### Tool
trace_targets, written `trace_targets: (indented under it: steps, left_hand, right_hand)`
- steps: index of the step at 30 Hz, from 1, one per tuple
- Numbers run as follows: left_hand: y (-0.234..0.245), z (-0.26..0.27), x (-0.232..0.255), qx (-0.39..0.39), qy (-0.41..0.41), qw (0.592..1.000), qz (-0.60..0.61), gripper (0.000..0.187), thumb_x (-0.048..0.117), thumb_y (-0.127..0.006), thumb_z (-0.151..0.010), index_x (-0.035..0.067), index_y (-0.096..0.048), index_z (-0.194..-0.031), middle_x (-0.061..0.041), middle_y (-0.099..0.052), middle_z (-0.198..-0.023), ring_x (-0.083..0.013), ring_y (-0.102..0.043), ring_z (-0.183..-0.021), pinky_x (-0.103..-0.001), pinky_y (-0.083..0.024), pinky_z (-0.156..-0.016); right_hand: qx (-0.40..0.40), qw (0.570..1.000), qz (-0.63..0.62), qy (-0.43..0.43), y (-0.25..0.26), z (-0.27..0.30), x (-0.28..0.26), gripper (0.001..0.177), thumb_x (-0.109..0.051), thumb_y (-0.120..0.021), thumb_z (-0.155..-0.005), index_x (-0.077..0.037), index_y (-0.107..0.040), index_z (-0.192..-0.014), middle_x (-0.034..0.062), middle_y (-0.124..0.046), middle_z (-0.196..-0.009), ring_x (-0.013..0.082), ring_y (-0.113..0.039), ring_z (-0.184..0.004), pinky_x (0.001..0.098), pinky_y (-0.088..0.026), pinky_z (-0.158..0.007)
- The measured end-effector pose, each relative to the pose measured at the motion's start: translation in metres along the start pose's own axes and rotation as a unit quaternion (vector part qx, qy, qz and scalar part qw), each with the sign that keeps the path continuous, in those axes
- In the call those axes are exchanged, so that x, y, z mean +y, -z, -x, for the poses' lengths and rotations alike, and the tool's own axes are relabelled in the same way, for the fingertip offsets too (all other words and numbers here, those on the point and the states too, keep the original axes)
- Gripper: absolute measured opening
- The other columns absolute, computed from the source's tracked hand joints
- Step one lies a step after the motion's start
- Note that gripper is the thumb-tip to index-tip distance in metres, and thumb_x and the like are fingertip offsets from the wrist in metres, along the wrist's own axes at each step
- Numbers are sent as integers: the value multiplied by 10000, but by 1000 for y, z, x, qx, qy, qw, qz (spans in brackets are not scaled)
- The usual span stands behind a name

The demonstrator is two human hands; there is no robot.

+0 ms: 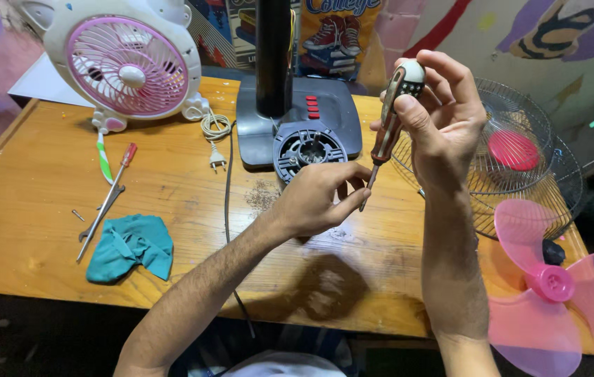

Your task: The person uses a screwdriver to remove screws from the base and motor housing of a black electric fan. They detach the motor housing from the stand, place it on the table, and continue unscrewing internal components. The video shows partial disassembly without reassembly.

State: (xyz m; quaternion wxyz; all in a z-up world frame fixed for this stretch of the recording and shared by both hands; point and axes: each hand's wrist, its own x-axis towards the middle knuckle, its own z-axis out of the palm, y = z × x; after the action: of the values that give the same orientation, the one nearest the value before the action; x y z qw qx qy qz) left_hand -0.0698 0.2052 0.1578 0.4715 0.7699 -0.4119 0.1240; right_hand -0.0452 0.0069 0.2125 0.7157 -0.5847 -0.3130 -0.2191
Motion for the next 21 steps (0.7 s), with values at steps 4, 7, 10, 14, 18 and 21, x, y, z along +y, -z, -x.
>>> trace_targets:
  steps: [4,7,10,14,18,21]
  left_hand:
    - [28,-1,-6,36,-29,997,-61,187,187,-734,-933,61,-697,-1066,-82,-744,-925,-216,-743,-839,-345,-587,-749]
    - [46,-1,-12,43,-24,996,-76,180,189,-743,-915,75,-705,-1049,-79,-742,-948,-224,-731,-858,-352,-577,-750]
    - [58,-2,-18,60,-54,992,-102,177,186,-758,-898,78,-705,-1026,-79,-731,-939,-243,-720,-875,-374,-568,-779]
    - [61,0,-27,57,-28,994,-94,172,187,-753,-891,82,-699,-1016,-72,-699,-935,-240,-725,-887,-366,-584,-784]
    - [59,3,-34,58,-43,989,-127,198,185,-766,-869,81,-702,-1025,-83,-680,-952,-271,-706,-900,-389,-573,-781]
    - [60,3,-38,60,-48,989,-127,194,185,-768,-867,89,-705,-1023,-77,-683,-953,-266,-708,-900,-389,-573,-779]
  right_hand:
    - [-20,999,-17,42,-20,-8,2,466,7,-744,-1061,-3,-500,-1458,213,-636,-1340,246,-714,-1101,437,-647,-860]
    - [-47,995,-16,84,-33,-14,6,425,-5,-755,-1075,-4,-506,-1420,192,-628,-1342,236,-708,-1115,437,-649,-884]
    - [-56,992,0,112,-43,-15,12,410,-11,-755,-1077,-7,-514,-1410,175,-616,-1355,214,-698,-1118,425,-650,-901]
    - [-73,990,26,118,-51,-16,18,429,-8,-746,-1067,-5,-517,-1429,179,-592,-1390,203,-680,-1156,413,-642,-918]
    - [-79,991,20,102,-53,-14,26,437,-13,-743,-1052,-8,-516,-1426,194,-581,-1404,219,-679,-1185,417,-638,-914]
    - [-80,991,5,103,-51,-14,30,448,-12,-747,-1040,-20,-519,-1426,198,-591,-1395,216,-678,-1181,421,-636,-920]
